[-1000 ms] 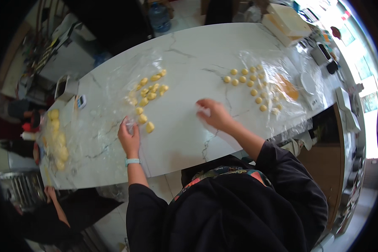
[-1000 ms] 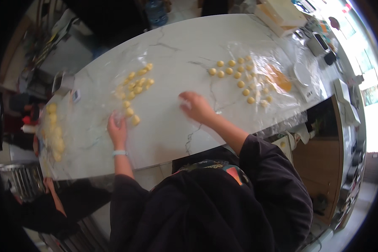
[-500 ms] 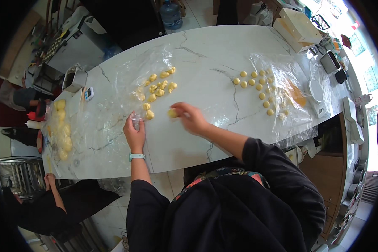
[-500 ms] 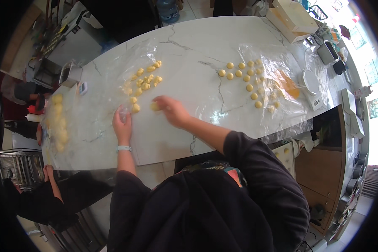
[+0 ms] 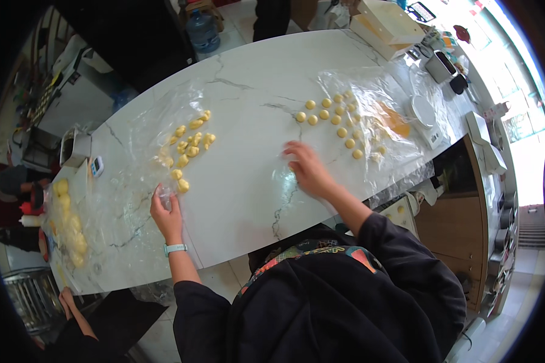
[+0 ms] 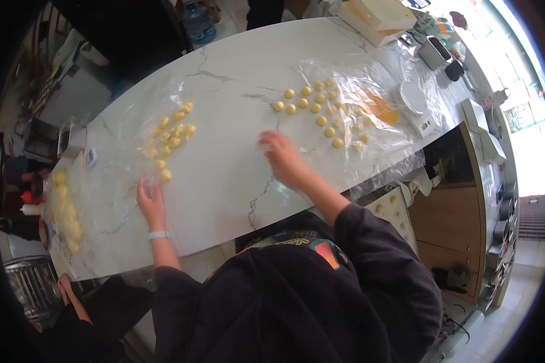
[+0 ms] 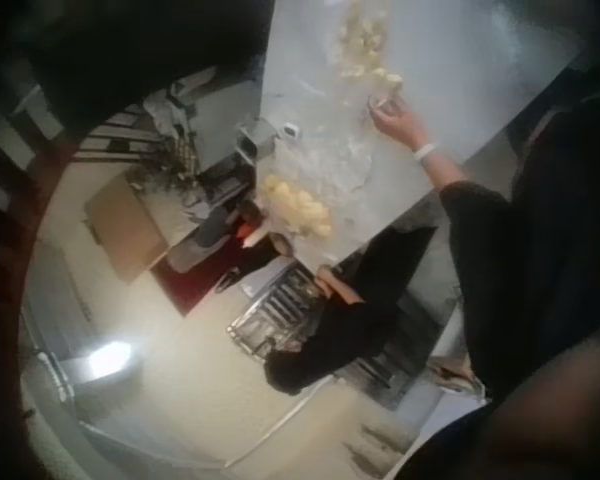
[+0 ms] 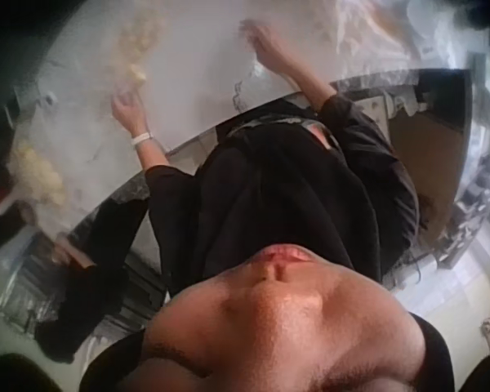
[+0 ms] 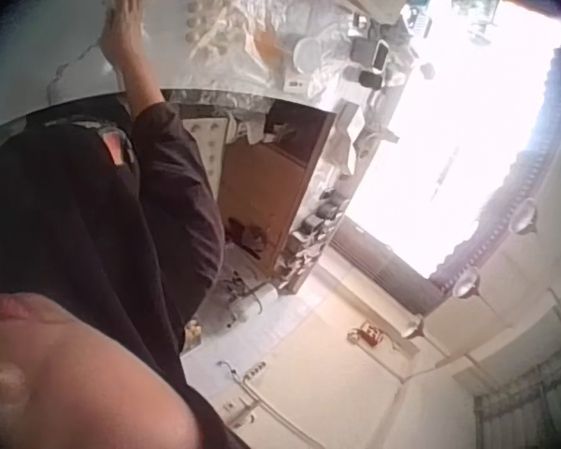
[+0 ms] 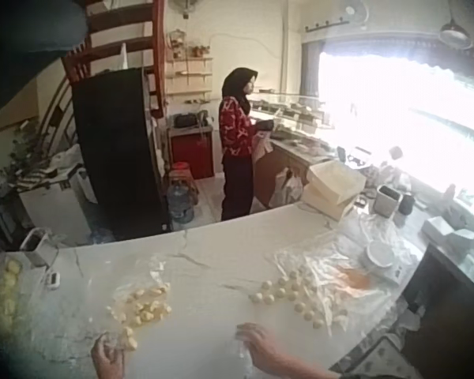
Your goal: The person shapes dough by hand into small spheres on a marble counter, then places each finished piece into a clear plastic bag.
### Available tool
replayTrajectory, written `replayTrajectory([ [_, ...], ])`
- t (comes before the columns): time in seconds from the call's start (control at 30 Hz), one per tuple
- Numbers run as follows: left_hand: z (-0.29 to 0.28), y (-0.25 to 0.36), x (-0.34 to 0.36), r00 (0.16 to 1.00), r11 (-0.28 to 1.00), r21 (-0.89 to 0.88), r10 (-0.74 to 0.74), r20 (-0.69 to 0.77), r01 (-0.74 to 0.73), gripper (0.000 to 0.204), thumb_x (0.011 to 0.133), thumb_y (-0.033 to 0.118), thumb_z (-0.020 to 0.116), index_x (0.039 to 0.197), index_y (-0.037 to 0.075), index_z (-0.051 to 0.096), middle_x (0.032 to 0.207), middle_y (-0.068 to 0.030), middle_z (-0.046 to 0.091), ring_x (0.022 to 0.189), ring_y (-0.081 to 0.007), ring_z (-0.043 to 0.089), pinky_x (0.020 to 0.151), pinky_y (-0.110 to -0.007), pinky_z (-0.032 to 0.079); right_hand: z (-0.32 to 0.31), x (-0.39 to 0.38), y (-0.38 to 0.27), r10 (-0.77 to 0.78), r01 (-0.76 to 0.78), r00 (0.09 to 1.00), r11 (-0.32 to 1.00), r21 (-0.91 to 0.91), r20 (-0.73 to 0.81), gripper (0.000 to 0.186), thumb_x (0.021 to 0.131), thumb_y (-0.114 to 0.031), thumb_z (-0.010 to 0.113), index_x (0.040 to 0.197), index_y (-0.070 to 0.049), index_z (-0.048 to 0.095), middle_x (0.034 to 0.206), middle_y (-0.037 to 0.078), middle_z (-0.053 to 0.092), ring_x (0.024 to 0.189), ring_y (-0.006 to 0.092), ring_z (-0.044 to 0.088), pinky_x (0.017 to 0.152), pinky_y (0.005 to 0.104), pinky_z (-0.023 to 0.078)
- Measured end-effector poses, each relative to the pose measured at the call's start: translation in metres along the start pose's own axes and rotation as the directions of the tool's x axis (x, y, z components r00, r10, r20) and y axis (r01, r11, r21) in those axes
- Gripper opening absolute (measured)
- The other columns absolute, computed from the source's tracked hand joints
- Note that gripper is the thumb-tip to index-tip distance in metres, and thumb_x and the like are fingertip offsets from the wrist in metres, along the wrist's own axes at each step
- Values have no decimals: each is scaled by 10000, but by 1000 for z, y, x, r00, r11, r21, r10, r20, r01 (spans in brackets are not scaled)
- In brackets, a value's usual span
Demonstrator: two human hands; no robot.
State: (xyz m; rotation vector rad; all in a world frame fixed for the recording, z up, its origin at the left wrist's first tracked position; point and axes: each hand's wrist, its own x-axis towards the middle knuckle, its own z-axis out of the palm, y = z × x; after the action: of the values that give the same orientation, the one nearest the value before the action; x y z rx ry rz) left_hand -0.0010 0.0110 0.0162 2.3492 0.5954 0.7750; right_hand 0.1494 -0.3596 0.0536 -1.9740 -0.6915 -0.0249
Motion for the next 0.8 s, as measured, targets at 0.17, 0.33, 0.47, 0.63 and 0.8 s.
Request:
replayTrajectory([
  [0.17,-7,-18,-7,1000,1000,25,-7,-20,8,403,893,142,635,1272,20,577,1207,-189,623,1071,-357,609,921,-428,495,0,-52,0,-59,49,937,998,37,343,319,844,98,477,1078,-75,610,1169,132,611,1215,326,527,1104,437,371],
  [0.33,-2,-3,-1,1000,1000,-6,-7,-7,7,396,897,143,631,1268,15,578,1209,-189,622,1078,-358,607,917,-425,498,-23,-26,10,244,-244,955,970,-24,166,382,792,146,424,1072,-61,581,1084,143,603,1072,324,575,978,425,442],
  [0.47,4,-10,-2,999,998,-66,-7,-31,5,398,893,144,633,1263,11,576,1199,-192,625,1075,-362,608,911,-430,500,12,-6,5,114,-132,978,986,97,173,272,847,101,427,1033,-53,554,1023,147,593,1035,333,558,918,394,443],
  [0.63,-3,-10,-4,1000,1000,1,0,-25,0,398,890,130,633,1262,4,569,1193,-200,625,1070,-371,611,910,-435,502,-18,-49,-5,348,-374,922,915,152,173,223,854,80,482,1014,-55,558,972,142,576,1035,324,542,900,398,436],
  [0.8,2,-9,-1,1000,998,-60,-11,-22,9,403,884,119,635,1265,7,568,1196,-207,620,1072,-377,611,919,-434,499,0,3,13,58,-56,990,998,18,-128,205,842,95,483,983,-39,548,949,131,587,1006,336,539,902,406,424],
])
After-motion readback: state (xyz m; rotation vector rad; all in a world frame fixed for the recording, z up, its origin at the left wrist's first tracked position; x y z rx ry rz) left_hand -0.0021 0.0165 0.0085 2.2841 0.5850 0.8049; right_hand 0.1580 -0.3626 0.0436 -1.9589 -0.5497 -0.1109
